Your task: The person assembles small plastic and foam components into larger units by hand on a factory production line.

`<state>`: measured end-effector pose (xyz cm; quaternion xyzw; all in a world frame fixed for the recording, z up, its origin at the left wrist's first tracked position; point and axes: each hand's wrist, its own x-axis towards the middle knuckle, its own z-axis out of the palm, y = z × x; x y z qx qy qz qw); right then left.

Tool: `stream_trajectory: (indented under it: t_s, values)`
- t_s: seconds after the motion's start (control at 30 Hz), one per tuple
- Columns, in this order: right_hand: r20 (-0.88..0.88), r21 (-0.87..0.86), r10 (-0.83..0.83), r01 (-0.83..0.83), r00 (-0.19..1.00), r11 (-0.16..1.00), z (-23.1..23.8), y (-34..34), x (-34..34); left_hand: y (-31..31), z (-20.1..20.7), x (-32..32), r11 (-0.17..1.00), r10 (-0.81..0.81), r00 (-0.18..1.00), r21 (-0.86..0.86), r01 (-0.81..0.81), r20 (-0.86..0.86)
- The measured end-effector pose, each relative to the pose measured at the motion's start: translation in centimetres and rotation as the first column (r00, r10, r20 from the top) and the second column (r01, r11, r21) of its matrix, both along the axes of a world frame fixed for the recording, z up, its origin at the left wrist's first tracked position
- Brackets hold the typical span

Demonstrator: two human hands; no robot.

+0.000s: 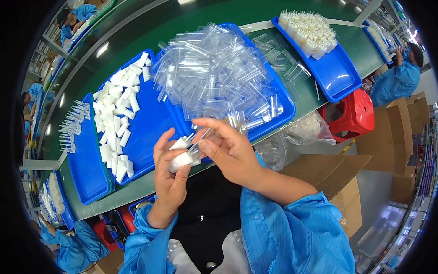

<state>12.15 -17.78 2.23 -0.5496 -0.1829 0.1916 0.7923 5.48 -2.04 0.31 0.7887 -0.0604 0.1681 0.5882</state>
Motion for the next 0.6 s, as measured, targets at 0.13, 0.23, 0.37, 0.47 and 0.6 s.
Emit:
stream_trajectory:
  t_s: [0.13,0.23,0.37,0.47,0.6]
  values:
    - [-0.088,0.127,0.042,-0.031,0.995,0.991,-0.9,0.4,0.0,0.2,0.0,-0.1,1.000,0.018,1.000,0.008,-0.018,0.005]
    - [-0.085,0.096,0.016,-0.008,0.996,0.995,-1.0,0.6,-0.5,0.1,0.3,-0.2,0.997,0.049,0.999,-0.061,-0.049,-0.015]
    - [-0.145,0.177,0.027,-0.001,0.989,0.984,-1.1,1.0,-0.7,0.2,0.2,-0.2,0.996,0.086,0.996,-0.019,-0.086,-0.004]
    - [-0.163,0.220,0.023,0.013,0.986,0.975,-1.5,1.2,-0.9,0.0,0.3,-0.3,0.987,0.115,0.993,-0.105,-0.118,-0.033]
    - [-0.075,0.233,0.001,0.016,0.997,0.972,-1.7,1.2,-1.4,0.2,-0.4,-0.2,0.976,0.069,0.998,-0.205,-0.068,-0.001]
